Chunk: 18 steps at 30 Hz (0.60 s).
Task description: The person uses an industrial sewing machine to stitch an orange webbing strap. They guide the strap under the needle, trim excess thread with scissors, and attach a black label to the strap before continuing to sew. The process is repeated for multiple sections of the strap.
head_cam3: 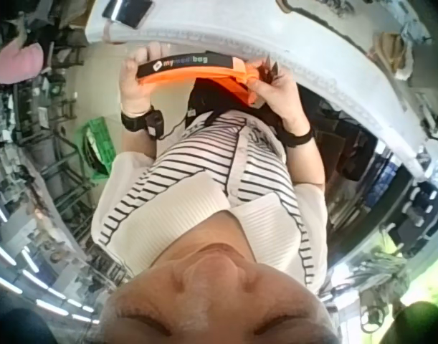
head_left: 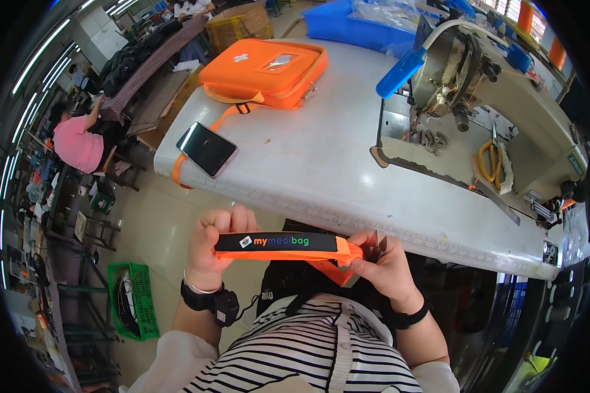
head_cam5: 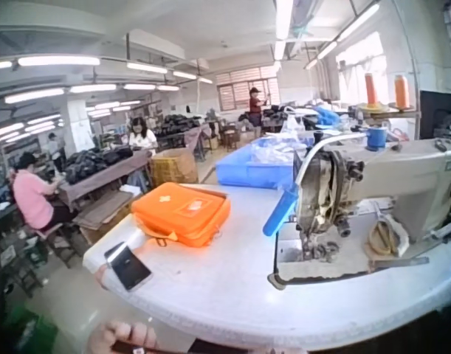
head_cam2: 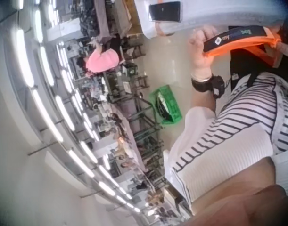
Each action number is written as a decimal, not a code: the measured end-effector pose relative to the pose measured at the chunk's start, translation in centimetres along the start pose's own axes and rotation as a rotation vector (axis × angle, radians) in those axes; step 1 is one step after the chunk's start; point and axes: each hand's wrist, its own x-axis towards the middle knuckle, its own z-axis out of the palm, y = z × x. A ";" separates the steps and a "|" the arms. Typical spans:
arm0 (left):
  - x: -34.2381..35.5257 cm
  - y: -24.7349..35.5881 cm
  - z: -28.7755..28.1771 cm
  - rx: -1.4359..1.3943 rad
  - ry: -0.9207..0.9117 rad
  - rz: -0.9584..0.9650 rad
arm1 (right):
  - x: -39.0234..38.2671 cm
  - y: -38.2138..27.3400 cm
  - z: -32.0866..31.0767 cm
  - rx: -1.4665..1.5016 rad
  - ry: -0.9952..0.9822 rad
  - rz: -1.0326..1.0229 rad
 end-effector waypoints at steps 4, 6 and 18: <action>-0.6 0.5 0.7 0.237 -0.003 -0.132 | -0.3 -0.8 0.0 -0.046 0.047 -0.092; -0.3 0.3 1.1 0.256 -0.092 -0.279 | -0.3 -0.8 0.2 -0.081 0.055 -0.135; 1.6 -4.1 5.5 0.029 -0.137 -0.347 | 0.7 -2.3 1.3 -0.878 0.111 -0.512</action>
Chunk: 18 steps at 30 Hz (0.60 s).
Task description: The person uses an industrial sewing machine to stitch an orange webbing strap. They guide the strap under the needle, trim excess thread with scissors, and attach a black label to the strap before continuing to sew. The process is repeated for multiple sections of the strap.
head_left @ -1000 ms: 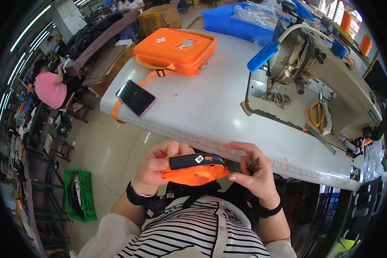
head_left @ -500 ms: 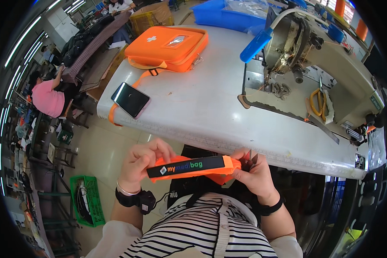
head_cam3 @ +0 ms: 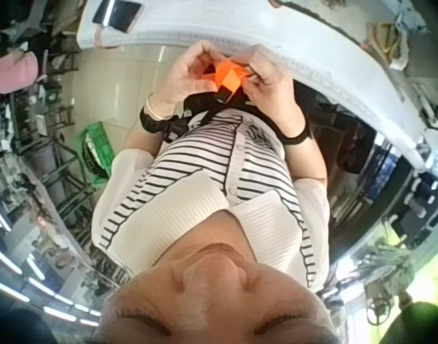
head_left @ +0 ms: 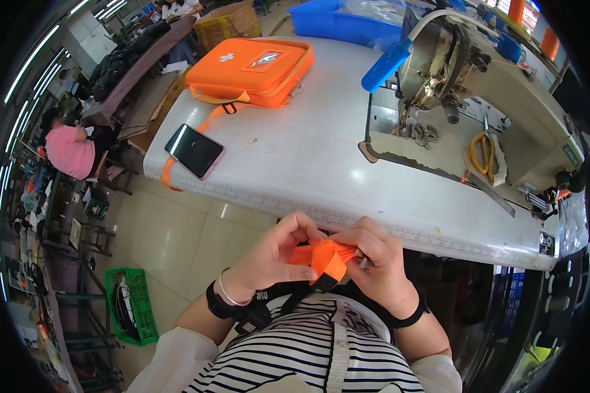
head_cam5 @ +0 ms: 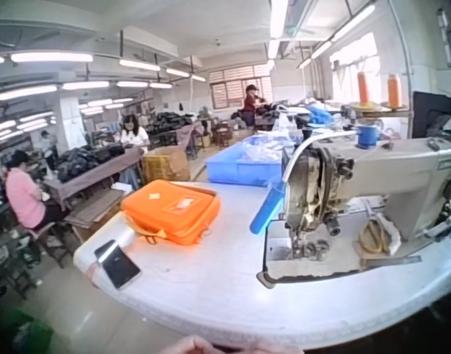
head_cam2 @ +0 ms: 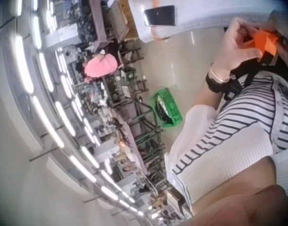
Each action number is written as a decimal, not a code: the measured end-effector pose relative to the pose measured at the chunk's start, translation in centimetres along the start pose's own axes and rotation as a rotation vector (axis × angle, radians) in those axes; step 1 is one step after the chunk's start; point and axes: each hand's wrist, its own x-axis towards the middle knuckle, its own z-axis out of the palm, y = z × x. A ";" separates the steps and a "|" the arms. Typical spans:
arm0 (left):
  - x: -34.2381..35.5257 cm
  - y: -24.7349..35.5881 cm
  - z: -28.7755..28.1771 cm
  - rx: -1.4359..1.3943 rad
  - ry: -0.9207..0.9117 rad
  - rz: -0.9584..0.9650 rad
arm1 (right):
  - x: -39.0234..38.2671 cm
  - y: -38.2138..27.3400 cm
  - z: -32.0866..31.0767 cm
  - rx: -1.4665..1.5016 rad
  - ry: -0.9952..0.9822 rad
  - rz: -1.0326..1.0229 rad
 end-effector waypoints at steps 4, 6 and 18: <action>-0.2 1.0 0.5 0.432 0.115 -0.104 | 0.1 -0.2 -0.5 -0.067 0.008 -0.009; -0.1 1.0 0.5 0.828 0.177 0.208 | 0.4 -0.8 -1.0 0.042 -0.031 0.054; 0.5 1.6 1.4 1.463 0.333 0.789 | -0.9 -0.5 -0.3 0.060 0.132 -0.083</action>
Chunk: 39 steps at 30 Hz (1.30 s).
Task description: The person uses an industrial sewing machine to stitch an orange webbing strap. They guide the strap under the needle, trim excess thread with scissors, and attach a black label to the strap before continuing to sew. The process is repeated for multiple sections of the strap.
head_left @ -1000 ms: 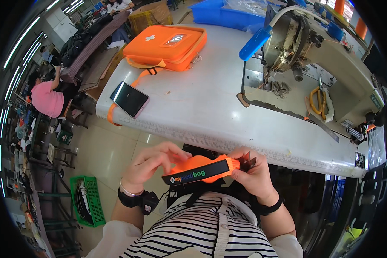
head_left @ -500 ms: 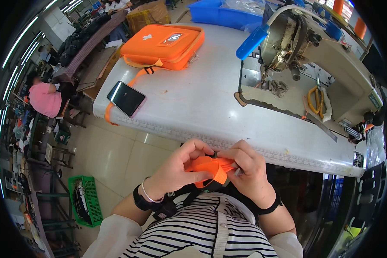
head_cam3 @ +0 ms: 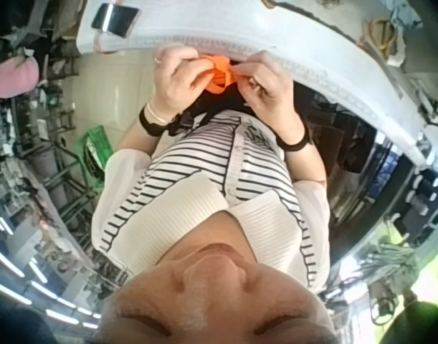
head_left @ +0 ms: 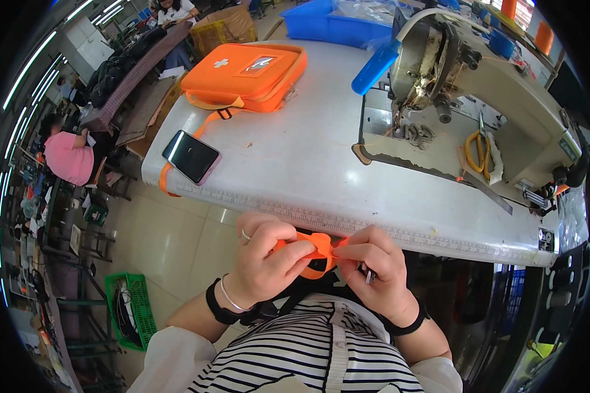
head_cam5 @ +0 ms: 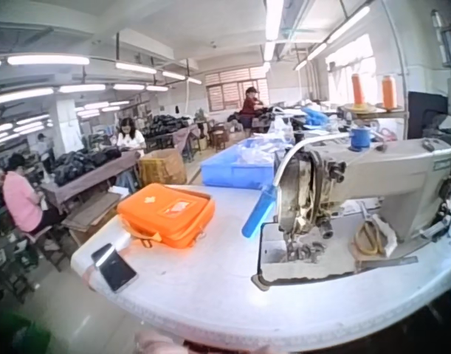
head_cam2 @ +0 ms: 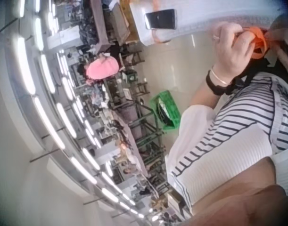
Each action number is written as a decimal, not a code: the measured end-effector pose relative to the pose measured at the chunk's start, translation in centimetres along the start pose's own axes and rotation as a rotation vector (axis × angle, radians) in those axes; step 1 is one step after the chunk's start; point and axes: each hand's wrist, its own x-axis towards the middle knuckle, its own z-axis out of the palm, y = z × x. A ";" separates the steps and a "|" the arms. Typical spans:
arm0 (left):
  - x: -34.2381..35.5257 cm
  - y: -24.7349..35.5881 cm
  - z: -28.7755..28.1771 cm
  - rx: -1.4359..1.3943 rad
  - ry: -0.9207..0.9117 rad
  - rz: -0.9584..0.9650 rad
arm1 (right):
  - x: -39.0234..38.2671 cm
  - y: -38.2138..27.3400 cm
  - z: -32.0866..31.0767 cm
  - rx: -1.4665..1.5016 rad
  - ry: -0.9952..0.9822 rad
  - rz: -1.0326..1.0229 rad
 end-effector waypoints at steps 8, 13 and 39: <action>0.3 -0.1 -1.1 -0.401 -0.299 -0.285 | -0.6 -0.3 0.1 0.214 -0.157 0.191; 1.0 -0.5 -2.0 -0.686 -0.401 -0.346 | -1.1 0.5 0.7 0.349 -0.176 0.210; 5.0 -0.2 -3.0 -0.513 -0.629 -0.397 | 1.6 0.0 0.2 0.097 -0.278 0.294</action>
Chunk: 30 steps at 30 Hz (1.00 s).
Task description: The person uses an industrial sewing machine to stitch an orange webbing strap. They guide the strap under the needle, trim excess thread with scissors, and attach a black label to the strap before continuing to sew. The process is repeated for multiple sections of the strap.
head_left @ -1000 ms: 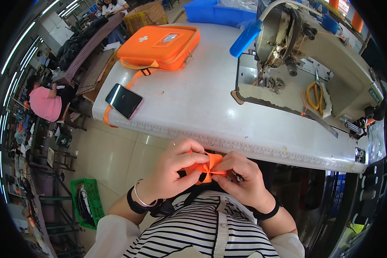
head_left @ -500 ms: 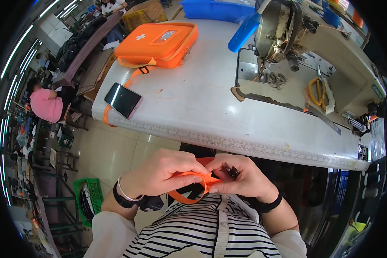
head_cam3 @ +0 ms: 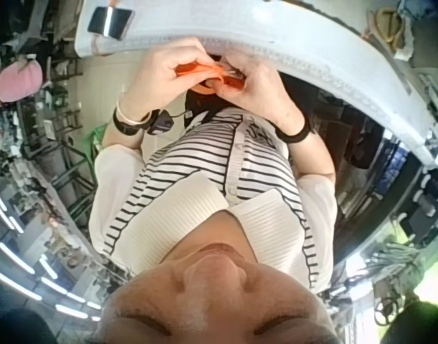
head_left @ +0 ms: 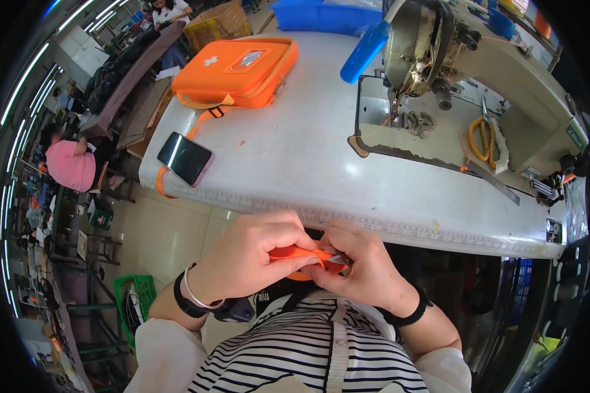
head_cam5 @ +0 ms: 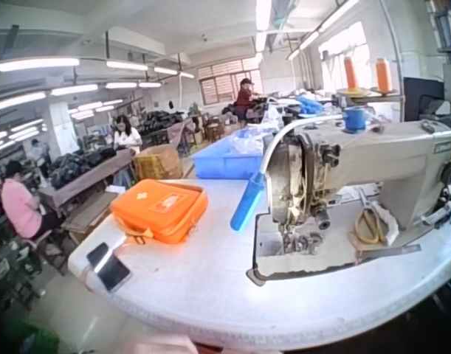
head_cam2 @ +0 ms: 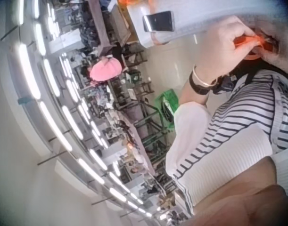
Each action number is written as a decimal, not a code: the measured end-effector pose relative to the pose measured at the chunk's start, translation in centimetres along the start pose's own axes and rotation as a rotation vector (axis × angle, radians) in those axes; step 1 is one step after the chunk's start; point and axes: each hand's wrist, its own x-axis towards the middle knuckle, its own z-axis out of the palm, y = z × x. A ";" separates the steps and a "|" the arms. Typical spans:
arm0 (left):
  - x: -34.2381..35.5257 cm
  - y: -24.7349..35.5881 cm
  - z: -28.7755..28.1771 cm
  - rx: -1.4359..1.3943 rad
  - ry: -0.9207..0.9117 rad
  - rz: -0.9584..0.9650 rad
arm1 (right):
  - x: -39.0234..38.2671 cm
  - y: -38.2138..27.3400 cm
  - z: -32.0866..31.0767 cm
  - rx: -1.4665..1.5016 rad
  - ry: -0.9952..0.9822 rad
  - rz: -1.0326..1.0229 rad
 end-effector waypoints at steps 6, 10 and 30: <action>0.9 -1.4 0.2 -0.263 0.010 -0.174 | -1.0 -0.8 -2.7 0.059 -0.067 0.174; 2.7 -2.1 -0.2 -0.548 -0.132 -0.377 | -1.4 -1.7 -5.6 0.080 0.027 0.384; 19.9 -7.3 3.4 0.214 0.234 0.055 | 8.2 7.5 -19.3 -0.156 -0.014 0.612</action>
